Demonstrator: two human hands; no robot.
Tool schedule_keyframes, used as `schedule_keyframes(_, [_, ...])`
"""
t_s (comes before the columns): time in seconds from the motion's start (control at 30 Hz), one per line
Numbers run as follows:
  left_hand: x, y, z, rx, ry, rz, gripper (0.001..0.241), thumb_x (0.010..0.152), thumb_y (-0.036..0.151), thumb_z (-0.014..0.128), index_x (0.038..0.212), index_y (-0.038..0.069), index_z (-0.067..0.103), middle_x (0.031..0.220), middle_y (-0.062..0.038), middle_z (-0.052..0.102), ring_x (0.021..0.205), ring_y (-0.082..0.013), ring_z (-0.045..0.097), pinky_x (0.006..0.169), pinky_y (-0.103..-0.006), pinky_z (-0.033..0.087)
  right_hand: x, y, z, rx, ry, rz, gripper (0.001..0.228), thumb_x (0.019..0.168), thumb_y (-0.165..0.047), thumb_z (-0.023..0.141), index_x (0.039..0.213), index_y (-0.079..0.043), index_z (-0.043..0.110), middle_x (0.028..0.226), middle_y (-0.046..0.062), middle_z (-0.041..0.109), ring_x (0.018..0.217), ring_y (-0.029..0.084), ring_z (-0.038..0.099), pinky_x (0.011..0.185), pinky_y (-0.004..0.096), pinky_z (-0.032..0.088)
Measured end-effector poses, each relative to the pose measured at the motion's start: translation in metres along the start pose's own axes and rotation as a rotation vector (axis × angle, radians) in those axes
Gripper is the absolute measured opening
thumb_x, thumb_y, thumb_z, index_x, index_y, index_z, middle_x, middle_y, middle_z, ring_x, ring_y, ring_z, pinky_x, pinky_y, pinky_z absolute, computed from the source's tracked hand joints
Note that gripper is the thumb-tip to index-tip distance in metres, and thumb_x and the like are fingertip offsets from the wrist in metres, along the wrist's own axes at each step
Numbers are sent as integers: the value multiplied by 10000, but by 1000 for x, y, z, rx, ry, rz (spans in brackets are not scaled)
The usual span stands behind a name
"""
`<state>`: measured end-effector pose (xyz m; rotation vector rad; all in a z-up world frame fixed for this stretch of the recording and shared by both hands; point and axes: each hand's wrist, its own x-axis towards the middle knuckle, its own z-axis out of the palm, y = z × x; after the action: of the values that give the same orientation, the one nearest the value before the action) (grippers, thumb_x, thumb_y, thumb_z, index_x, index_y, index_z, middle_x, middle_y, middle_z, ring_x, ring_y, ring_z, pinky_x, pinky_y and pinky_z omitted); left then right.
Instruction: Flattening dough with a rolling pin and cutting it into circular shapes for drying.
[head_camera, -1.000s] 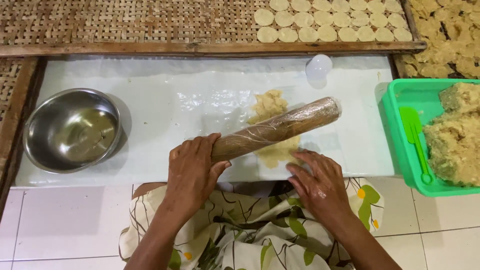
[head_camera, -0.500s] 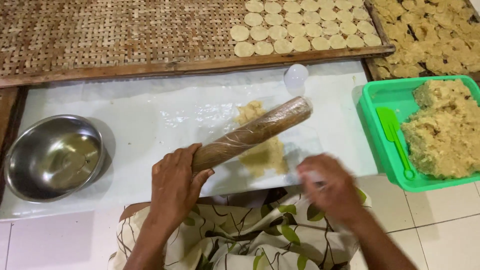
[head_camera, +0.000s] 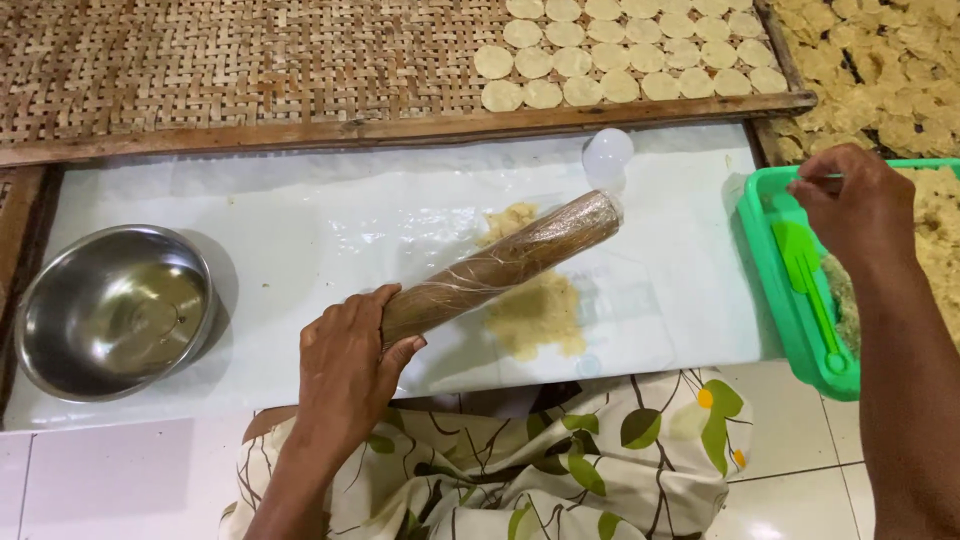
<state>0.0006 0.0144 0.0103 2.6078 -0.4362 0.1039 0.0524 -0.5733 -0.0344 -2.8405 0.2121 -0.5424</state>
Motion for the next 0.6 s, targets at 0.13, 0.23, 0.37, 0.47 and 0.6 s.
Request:
schedule_keyframes(0.13, [1, -2, -2, 18, -15, -18, 634, 848, 371, 741, 1382, 81, 561, 1182, -116, 659, 1071, -301, 584, 938, -482, 372, 6, 8, 9, -169, -26, -9, 60, 1026, -174, 797, 1032, -127, 761, 957, 114, 738, 838, 260, 725, 820, 400, 573])
schedule_keyframes(0.23, [1, -2, -3, -6, 21, 9, 610, 874, 365, 725, 1389, 81, 561, 1181, -114, 658, 1069, -303, 581, 939, -476, 375, 8, 15, 13, -241, -20, -83, 145, 993, -65, 694, 1068, -155, 778, 979, 113, 754, 822, 305, 724, 727, 438, 565])
schedule_keyframes(0.37, [3, -1, -4, 15, -36, -46, 633, 855, 388, 731, 1387, 91, 560, 1154, -111, 657, 1047, -301, 580, 930, -475, 377, 7, 6, 10, -290, -83, 77, 129, 1019, -265, 767, 966, -150, 745, 888, 71, 758, 802, 272, 721, 743, 421, 571])
schedule_keyframes(0.47, [2, -1, -5, 12, -25, -27, 622, 865, 375, 732, 1387, 83, 561, 1153, -118, 658, 1042, -306, 579, 929, -479, 377, 5, 8, 11, -281, -96, 133, 197, 990, -294, 826, 965, -118, 742, 836, 89, 747, 792, 287, 718, 730, 440, 568])
schedule_keyframes(0.6, [1, -2, -7, -2, -19, -22, 638, 846, 373, 748, 1379, 77, 559, 1168, -123, 666, 1027, -298, 589, 922, -487, 374, 1, 46, 31, -147, -61, -19, 122, 1067, -21, 624, 1031, -114, 695, 942, 58, 768, 885, 213, 755, 835, 405, 584])
